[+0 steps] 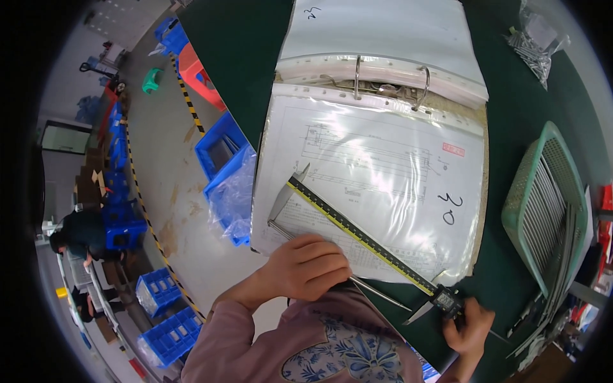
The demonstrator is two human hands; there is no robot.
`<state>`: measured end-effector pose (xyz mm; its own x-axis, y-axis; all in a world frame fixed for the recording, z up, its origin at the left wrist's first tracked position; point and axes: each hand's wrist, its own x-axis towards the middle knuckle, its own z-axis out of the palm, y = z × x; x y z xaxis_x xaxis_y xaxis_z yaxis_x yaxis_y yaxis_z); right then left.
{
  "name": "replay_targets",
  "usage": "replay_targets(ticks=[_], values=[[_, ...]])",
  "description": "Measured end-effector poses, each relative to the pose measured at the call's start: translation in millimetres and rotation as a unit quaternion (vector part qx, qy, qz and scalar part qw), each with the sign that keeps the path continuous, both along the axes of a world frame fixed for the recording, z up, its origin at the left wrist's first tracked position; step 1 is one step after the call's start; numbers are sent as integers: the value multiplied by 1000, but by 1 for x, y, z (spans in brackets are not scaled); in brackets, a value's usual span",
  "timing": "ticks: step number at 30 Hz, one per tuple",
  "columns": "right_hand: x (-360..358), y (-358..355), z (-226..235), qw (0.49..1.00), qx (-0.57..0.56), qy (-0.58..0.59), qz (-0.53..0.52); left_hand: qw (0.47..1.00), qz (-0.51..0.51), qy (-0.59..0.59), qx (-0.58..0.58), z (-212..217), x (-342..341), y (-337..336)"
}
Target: Measuring the length of metal rods using a digital caliper and comparing the measurements with a technical drawing in a binder.
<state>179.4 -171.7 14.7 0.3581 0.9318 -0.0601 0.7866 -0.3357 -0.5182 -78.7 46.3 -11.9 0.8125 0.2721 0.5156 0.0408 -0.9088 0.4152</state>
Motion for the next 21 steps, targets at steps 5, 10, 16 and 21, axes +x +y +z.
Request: replay_targets(ticks=[5, 10, 16, 21], values=[[-1, 1, 2, 999, -14, 27, -22, 1000, -2, 1, -3, 0, 0, 1], [-1, 2, 5, 999, -24, 21, -19, 1000, 0, 0, -2, 1, 1, 1], [1, 2, 8, 998, -41, 42, -21, 1000, -1, 10, -20, 5, 1, 3], [4, 4, 12, 996, -56, 69, -10, 997, -35, 47, -49, 9, 2, 5]])
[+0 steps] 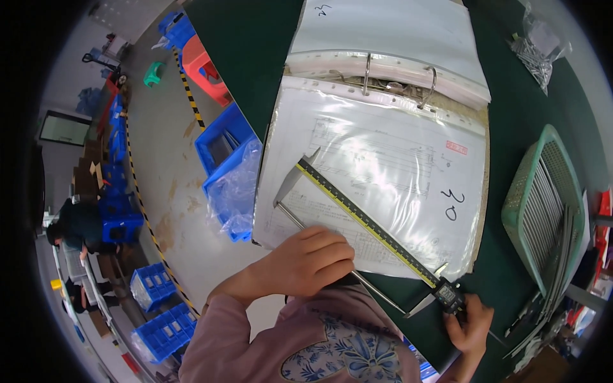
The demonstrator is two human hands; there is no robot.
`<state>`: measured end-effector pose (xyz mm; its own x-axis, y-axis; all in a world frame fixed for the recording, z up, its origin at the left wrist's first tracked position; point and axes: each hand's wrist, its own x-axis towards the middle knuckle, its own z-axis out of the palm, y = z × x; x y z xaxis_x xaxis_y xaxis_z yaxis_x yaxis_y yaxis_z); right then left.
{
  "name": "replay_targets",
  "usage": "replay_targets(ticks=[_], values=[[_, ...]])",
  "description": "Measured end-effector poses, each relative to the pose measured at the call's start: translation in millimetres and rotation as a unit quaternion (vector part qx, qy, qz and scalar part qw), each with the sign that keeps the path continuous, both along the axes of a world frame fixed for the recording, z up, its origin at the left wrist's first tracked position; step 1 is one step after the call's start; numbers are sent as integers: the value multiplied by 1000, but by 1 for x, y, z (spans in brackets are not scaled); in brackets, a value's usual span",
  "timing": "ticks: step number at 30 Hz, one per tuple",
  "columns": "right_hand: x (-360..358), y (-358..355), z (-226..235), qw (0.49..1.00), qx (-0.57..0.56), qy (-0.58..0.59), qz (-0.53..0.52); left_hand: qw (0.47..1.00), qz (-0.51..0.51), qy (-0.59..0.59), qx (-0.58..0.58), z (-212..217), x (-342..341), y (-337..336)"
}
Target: Measuring the length of metal rods using a digital caliper and comparing the measurements with a technical drawing in a binder.
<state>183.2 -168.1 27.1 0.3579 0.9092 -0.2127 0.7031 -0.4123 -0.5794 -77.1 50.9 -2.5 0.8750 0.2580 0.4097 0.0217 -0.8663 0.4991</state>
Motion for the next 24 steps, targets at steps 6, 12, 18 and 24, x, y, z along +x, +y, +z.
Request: replay_targets(ticks=[6, 12, 18, 24], values=[[-5, -1, 1, 999, 4, 41, -28, 999, 23, -22, -16, -4, 1, -3], [-1, -9, 3, 998, -3, 54, -43, 999, 31, -9, -24, -3, 2, -2], [0, -5, 4, 1000, -7, -3, -4, 999, 46, -20, 15, -2, 1, -7], [-1, 4, 12, 1000, -22, -19, 10, 998, 42, -11, 38, -5, 7, -23]])
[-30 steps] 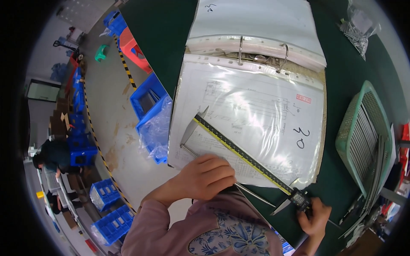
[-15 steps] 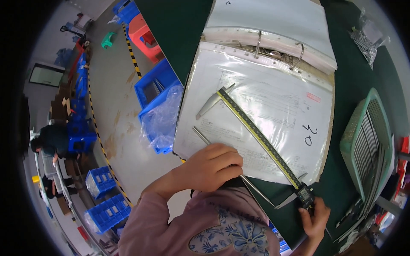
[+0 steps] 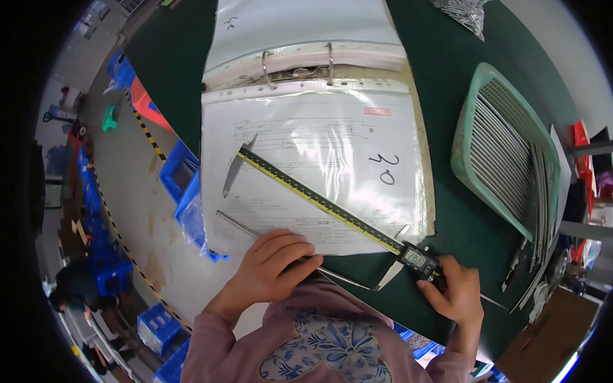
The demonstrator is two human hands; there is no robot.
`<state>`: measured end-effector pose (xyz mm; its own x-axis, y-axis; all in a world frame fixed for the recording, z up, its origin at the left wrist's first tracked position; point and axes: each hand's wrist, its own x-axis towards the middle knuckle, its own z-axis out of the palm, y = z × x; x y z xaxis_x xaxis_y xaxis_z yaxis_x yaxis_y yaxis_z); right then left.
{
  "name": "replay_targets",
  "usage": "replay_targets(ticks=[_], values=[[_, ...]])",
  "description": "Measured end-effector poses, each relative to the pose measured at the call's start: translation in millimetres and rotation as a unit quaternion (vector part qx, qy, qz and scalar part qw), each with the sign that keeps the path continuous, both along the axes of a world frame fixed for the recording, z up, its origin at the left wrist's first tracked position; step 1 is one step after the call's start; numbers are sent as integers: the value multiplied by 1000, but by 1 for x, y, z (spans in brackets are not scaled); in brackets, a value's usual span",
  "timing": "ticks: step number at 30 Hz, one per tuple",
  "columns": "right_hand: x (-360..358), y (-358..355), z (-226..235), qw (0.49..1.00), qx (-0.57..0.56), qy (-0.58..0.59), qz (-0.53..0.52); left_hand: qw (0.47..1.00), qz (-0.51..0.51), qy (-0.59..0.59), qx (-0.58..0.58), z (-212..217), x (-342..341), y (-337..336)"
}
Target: Measuring the length of metal rods using a digital caliper and comparing the measurements with a technical drawing in a binder.
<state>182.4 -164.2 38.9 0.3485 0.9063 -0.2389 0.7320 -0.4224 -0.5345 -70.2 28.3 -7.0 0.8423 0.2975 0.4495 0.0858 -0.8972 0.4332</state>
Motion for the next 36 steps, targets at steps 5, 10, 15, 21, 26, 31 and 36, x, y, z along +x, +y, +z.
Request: replay_targets(ticks=[5, 10, 15, 21, 26, 31, 36], values=[[-1, 4, 6, 1000, -19, 1, -6, 1000, -11, 2, 5, 1, 3, 1], [-1, 4, 0, 997, 43, -61, 21, 999, -24, 31, -19, 7, 4, 1], [1, 11, -5, 996, 69, -42, 34, 1000, -12, 16, -17, 5, 2, -1], [3, -5, -12, 997, 75, 3, -11, 998, -17, -33, -41, 4, 12, 2], [3, -2, -17, 996, 87, -8, -9, 999, -1, -19, -44, 2, 9, -2], [4, -4, -19, 995, 91, -40, 2, 999, -12, -5, -47, -1, 9, -1], [6, -12, -17, 997, 68, -32, -5, 999, -6, -1, -40, 0, 8, -6]])
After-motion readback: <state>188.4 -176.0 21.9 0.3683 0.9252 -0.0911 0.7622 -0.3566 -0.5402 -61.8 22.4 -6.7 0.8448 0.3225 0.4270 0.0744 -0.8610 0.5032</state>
